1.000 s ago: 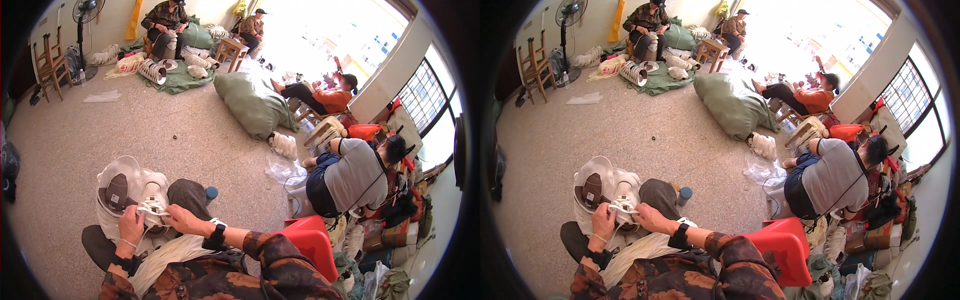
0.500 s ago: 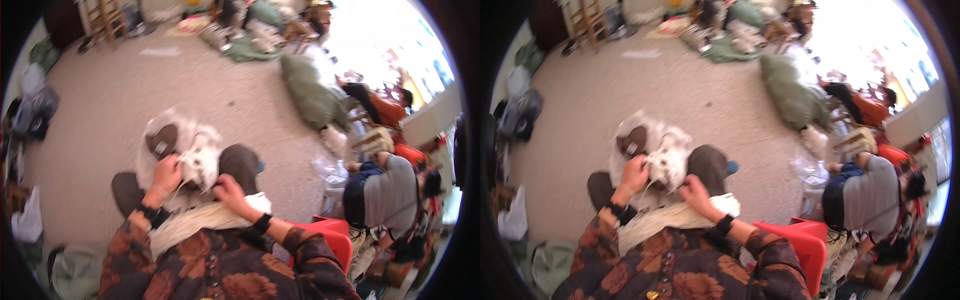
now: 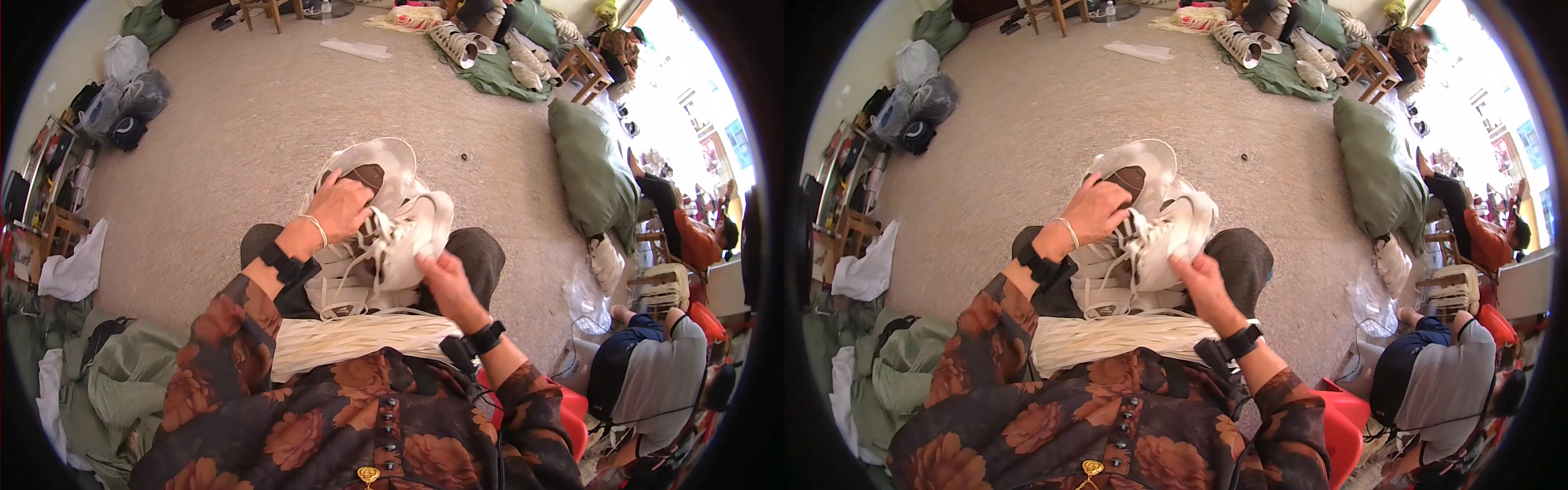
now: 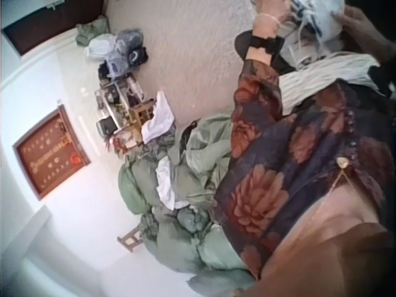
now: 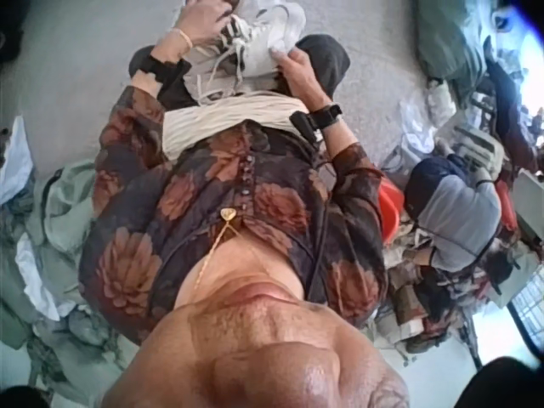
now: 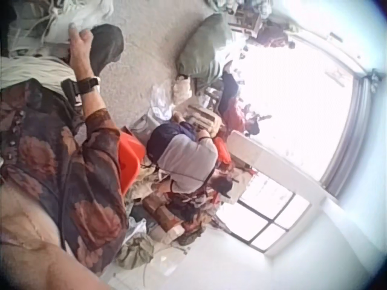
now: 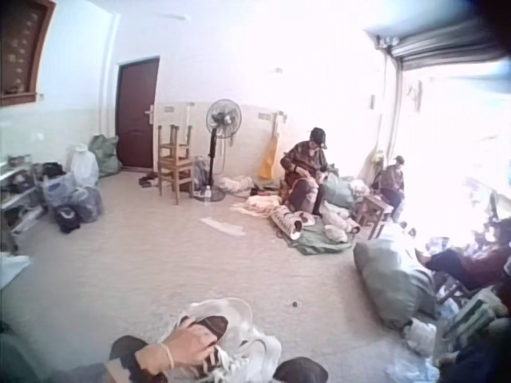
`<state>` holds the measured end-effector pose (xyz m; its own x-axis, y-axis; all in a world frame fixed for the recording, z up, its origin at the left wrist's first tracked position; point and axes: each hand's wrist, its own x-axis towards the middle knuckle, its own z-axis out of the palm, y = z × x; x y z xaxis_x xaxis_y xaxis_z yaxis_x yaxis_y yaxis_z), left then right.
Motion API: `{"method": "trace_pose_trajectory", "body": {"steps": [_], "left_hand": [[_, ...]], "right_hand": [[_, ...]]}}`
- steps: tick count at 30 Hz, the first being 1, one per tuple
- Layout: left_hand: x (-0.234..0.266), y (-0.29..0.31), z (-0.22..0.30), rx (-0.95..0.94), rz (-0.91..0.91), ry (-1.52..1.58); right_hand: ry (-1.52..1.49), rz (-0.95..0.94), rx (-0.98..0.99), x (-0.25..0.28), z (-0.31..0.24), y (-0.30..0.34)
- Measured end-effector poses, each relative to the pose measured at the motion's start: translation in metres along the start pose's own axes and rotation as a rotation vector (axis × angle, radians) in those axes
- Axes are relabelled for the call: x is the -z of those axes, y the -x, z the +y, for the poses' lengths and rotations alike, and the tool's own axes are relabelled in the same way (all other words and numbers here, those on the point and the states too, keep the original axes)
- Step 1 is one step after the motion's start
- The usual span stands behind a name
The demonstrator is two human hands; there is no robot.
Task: Lacing white athletic shoes while sitting on the floor.
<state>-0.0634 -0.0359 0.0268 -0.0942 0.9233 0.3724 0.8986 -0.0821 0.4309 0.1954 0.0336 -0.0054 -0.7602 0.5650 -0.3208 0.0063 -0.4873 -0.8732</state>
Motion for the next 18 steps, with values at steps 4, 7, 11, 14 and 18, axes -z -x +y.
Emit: {"method": "trace_pose_trajectory", "body": {"steps": [4,7,11,14,18], "left_hand": [[-0.017,0.031,-0.011,-0.003,-0.63,-0.454],[-0.019,0.04,0.0,-0.047,-0.52,-0.429],[-0.023,0.048,0.004,-0.071,-0.53,-0.478],[-0.029,0.061,0.003,-0.062,-0.553,-0.527],[-0.042,0.068,0.023,-0.018,-0.56,-0.589]], "right_hand": [[0.001,-0.008,0.058,-0.01,-0.052,-0.028],[-0.032,-0.026,0.113,-0.03,-0.065,-0.052],[-0.185,-0.079,0.13,-0.061,-0.055,-0.089],[-0.104,-0.055,0.184,-0.069,-0.058,-0.107],[0.207,0.034,0.292,-0.05,-0.075,-0.121]]}}
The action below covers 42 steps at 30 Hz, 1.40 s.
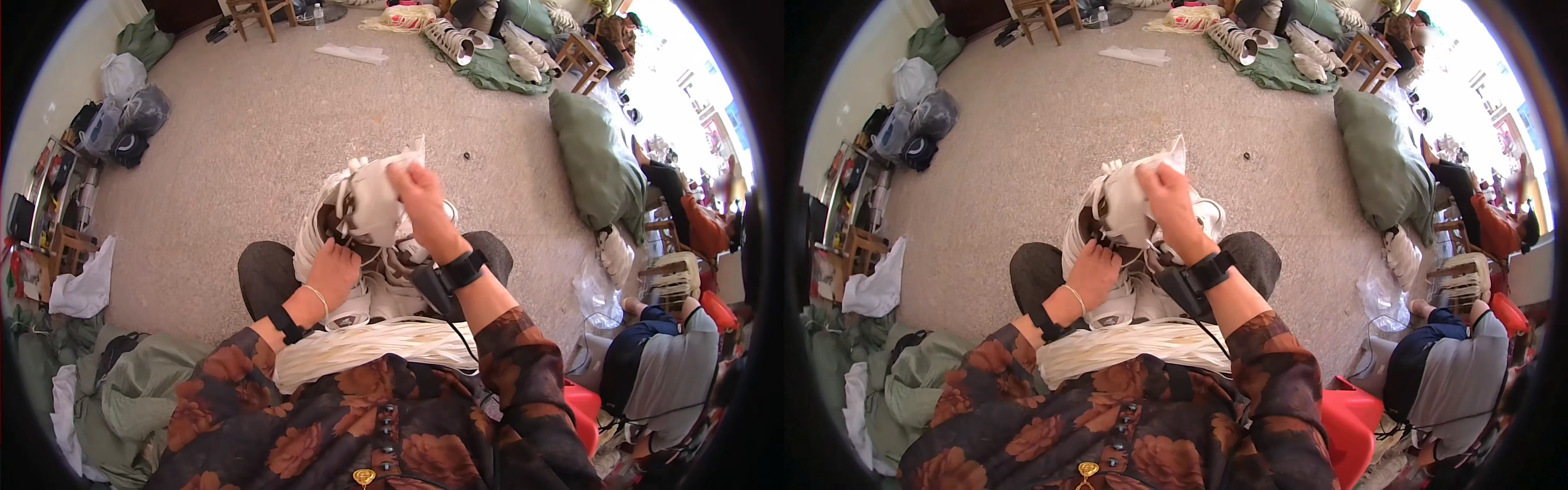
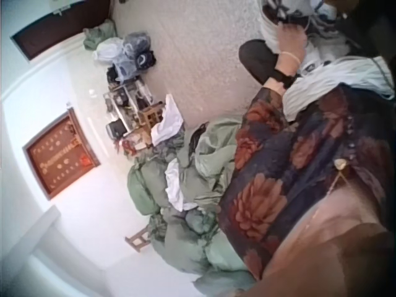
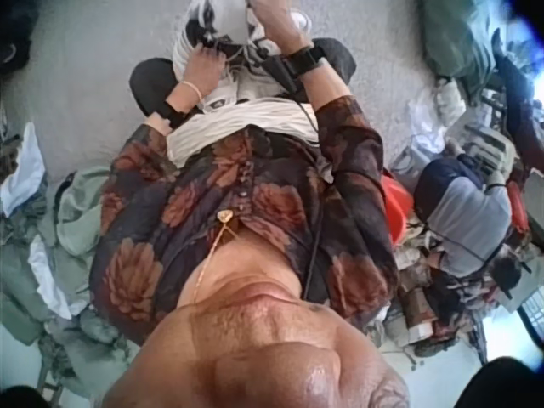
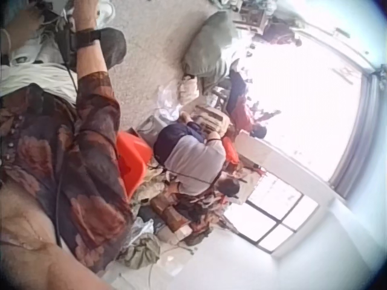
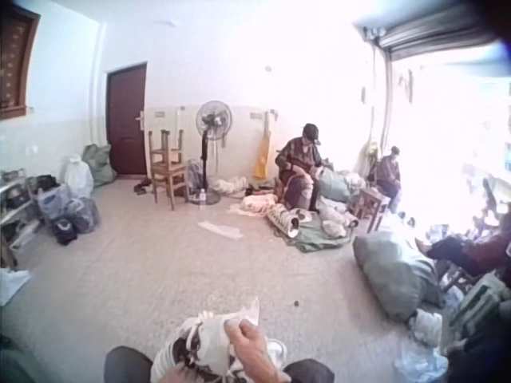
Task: Lacing white athletic shoes while sitting on the floor.
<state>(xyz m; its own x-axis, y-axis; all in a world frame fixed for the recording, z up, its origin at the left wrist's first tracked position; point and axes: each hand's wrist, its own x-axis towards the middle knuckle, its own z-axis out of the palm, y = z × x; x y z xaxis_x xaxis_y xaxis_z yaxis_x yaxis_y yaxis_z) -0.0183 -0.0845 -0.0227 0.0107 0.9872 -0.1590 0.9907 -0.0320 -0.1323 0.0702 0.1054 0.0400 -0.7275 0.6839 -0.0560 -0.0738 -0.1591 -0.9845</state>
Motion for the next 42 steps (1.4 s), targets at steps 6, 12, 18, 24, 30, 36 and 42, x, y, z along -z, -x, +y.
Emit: {"method": "trace_pose_trajectory", "body": {"steps": [6,12,18,24,30,36,42], "left_hand": [[0.012,0.015,0.009,-0.065,0.215,0.179],[0.063,-0.002,0.017,-0.242,0.177,0.62],[0.038,-0.062,0.022,-0.129,0.108,0.318],[0.029,-0.051,0.013,-0.028,-0.046,0.374],[0.036,-0.056,0.009,-0.168,-0.335,0.39],[0.066,-0.045,0.001,-0.035,-0.064,1.206],[0.166,-0.012,-0.008,-0.096,0.347,1.397]], "right_hand": [[0.275,-0.272,0.109,-0.014,0.044,0.046],[0.448,0.192,0.003,0.059,0.052,0.108],[0.441,0.276,-0.052,0.056,0.115,0.155],[0.154,0.318,-0.355,0.055,0.1,0.147],[0.136,0.296,-0.614,0.057,0.112,0.131],[-0.062,0.297,-0.483,0.073,0.083,0.129],[0.009,0.19,-0.046,0.06,-0.048,0.119]]}}
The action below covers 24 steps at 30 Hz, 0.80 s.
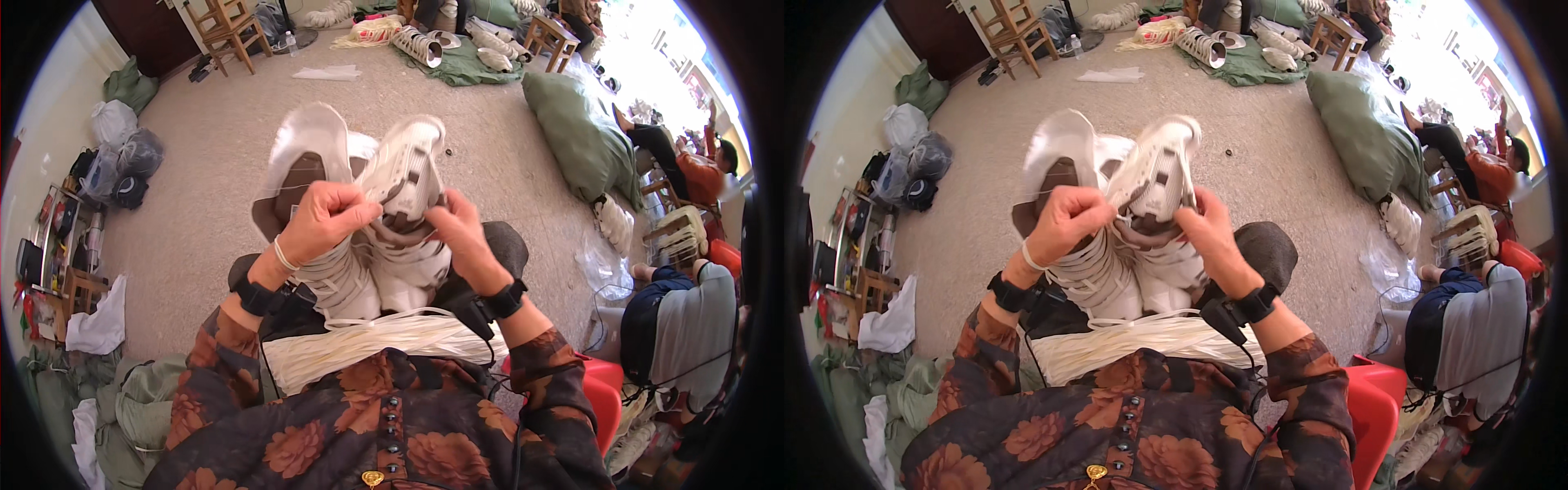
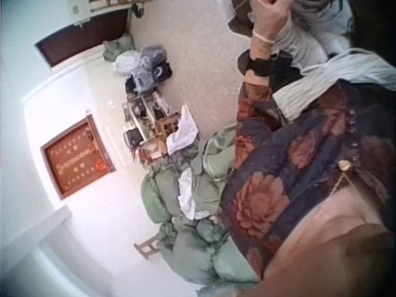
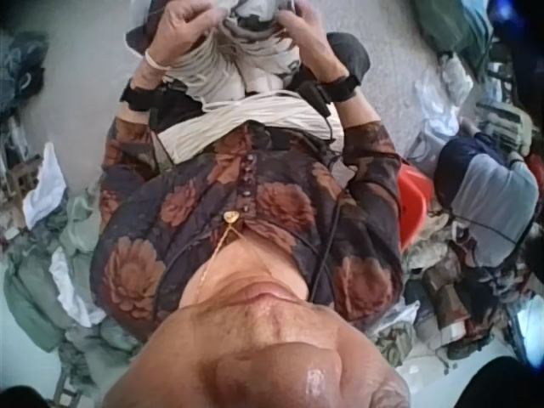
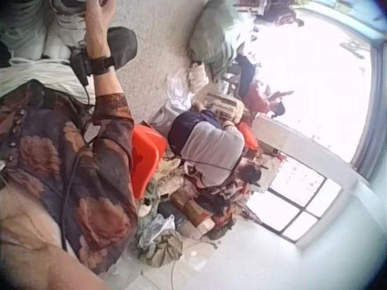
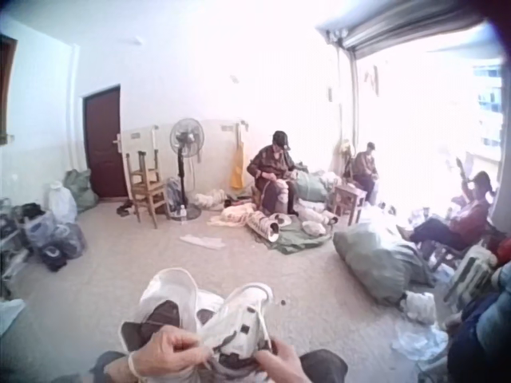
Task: Lacing white athletic shoes while sitting on the floor.
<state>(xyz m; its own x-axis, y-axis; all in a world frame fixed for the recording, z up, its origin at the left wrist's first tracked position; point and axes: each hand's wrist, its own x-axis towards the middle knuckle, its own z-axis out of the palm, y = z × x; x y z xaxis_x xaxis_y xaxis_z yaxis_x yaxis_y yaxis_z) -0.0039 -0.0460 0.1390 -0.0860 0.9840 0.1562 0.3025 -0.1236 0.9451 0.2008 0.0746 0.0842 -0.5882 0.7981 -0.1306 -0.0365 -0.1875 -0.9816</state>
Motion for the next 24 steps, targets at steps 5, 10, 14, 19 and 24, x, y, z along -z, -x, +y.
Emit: {"method": "trace_pose_trajectory", "body": {"steps": [5,10,14,19,24], "left_hand": [[0.004,0.017,0.087,-0.348,0.058,-0.011],[0.014,0.051,0.08,-0.385,-0.003,0.049],[0.004,0.092,0.018,-0.044,-0.058,-0.003],[-0.005,0.12,-0.079,0.134,0.048,-0.055],[-0.024,0.097,-0.055,0.188,0.216,-0.293]], "right_hand": [[-0.002,-0.027,0.291,-0.007,-0.083,0.019],[0.356,0.111,0.6,-0.023,-0.095,0.049],[0.587,0.006,0.441,-0.016,-0.022,0.05],[0.648,-0.109,0.147,-0.028,0.079,0.041],[0.774,0.04,0.491,-0.019,0.07,0.04]]}}
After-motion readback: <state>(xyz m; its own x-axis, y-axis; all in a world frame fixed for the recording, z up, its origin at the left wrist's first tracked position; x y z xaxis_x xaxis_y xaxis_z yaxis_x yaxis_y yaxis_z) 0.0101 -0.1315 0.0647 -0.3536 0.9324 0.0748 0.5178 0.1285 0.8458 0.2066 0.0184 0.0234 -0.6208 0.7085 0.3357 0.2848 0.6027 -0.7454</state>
